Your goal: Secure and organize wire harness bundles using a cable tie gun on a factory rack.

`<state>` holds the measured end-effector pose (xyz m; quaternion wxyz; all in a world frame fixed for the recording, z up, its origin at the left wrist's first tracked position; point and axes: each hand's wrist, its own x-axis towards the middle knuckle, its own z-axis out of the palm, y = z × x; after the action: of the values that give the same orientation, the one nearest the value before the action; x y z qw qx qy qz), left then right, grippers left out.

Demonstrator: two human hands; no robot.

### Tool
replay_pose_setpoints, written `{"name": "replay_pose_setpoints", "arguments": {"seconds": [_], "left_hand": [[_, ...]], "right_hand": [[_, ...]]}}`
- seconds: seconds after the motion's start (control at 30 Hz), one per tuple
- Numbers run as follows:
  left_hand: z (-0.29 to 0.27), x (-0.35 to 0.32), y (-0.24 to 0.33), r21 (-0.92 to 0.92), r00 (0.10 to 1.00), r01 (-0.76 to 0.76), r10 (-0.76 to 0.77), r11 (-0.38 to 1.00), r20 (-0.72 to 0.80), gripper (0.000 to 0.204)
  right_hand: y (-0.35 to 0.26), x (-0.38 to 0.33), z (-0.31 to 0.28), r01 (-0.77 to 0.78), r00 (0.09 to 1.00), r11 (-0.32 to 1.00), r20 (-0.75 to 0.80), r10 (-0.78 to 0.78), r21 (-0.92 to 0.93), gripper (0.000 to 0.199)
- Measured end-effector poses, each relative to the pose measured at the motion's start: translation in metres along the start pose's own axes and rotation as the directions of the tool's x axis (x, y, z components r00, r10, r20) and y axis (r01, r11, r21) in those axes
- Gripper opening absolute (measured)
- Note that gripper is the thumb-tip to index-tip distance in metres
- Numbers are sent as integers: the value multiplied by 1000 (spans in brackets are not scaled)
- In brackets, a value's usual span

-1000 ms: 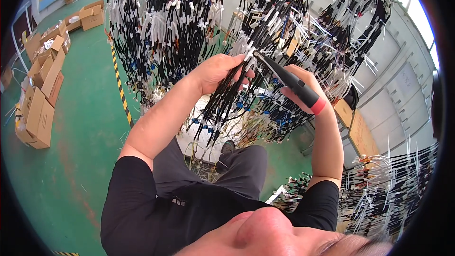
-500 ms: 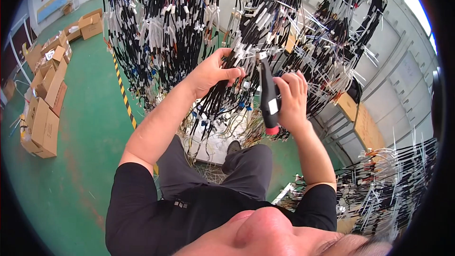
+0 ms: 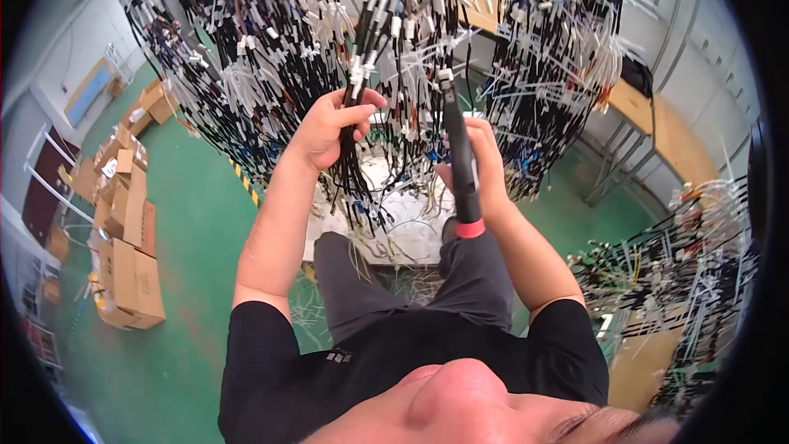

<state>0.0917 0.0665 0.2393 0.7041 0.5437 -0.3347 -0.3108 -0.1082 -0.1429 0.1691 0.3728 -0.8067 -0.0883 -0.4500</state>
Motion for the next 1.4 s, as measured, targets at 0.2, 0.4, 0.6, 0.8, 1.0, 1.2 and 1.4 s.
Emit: {"name": "replay_pose_setpoints", "arguments": {"seconds": [0.2,0.4,0.6,0.8,1.0,1.2,1.4], "left_hand": [[8,6,1,-27,985,8,-3,1000,175,33],[12,8,-18,-11,983,-101,101,995,155,45],[17,-3,-12,51,994,-107,108,993,-21,40],[32,4,-15,740,778,-104,518,664,-355,56],[10,8,-24,990,564,-41,821,136,-89,33],[11,3,-10,850,816,-116,537,513,-212,23],[10,-14,17,209,976,-137,168,968,-139,24]], "right_hand": [[33,-27,40,-126,989,659,143,28,742,60],[1,-59,101,-17,994,777,93,-54,629,86],[-26,-48,85,-168,983,763,168,79,625,76],[-7,-54,72,-56,994,874,-59,96,484,43],[6,-44,57,-206,969,911,-58,241,358,47],[45,-9,36,-104,993,945,83,82,311,48],[57,45,-8,-90,993,962,94,68,257,45]]}}
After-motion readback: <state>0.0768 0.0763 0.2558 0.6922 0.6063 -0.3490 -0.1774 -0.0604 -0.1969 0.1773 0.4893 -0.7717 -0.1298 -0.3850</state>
